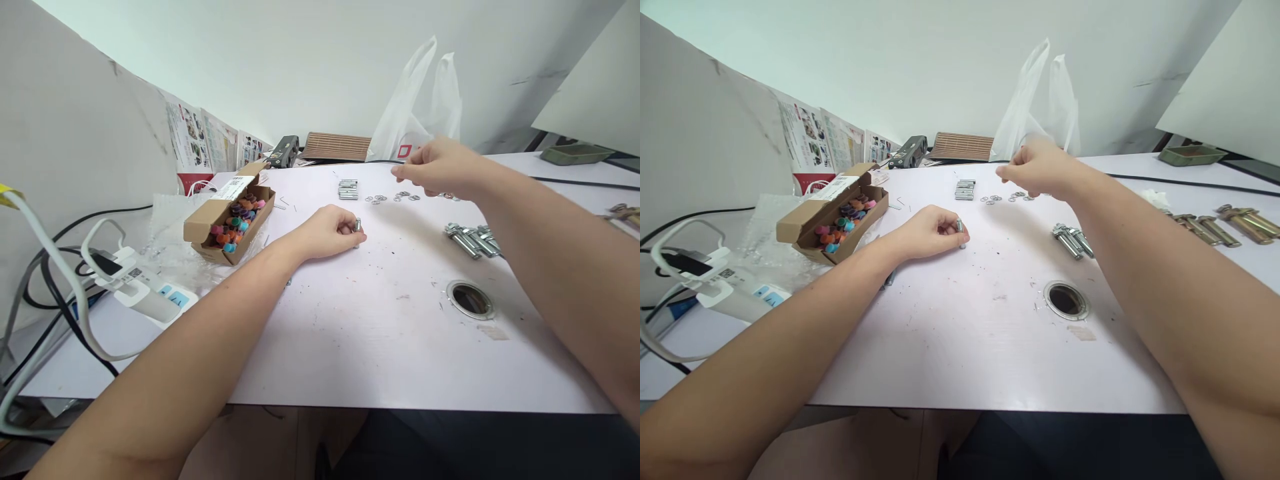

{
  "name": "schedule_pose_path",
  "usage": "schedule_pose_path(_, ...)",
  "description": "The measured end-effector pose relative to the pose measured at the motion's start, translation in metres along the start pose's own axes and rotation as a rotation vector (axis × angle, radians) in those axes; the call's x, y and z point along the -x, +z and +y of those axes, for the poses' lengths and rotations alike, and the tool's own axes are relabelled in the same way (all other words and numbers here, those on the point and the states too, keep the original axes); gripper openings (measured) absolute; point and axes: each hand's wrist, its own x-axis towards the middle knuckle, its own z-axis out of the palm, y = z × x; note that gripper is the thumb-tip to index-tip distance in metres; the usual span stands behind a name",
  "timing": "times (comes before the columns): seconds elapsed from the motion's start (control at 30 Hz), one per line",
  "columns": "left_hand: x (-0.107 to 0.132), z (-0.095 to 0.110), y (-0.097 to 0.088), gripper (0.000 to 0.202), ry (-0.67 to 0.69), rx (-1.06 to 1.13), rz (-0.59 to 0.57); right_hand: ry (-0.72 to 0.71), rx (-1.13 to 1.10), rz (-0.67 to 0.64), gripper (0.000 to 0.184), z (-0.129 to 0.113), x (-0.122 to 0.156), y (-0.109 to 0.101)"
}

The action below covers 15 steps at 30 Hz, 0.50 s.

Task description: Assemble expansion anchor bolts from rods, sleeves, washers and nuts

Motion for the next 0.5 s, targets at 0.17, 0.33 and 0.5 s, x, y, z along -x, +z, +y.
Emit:
schedule_pose_path(0.17, -0.002, -0.002, 0.001, 0.026, -0.016, -0.011, -0.027, 0.1, 0.15, 0.105, 0.017, 0.024, -0.031, 0.031)
schedule_pose_path(0.33, -0.002, -0.001, 0.002, 0.026, -0.032, -0.016, -0.032, 0.139, 0.194, 0.135, 0.022, 0.039, -0.045, 0.046)
schedule_pose_path(0.5, 0.0, 0.005, -0.001, 0.026, -0.059, -0.021, -0.049, 0.173, 0.141, 0.089, 0.02, 0.045, -0.048, 0.047)
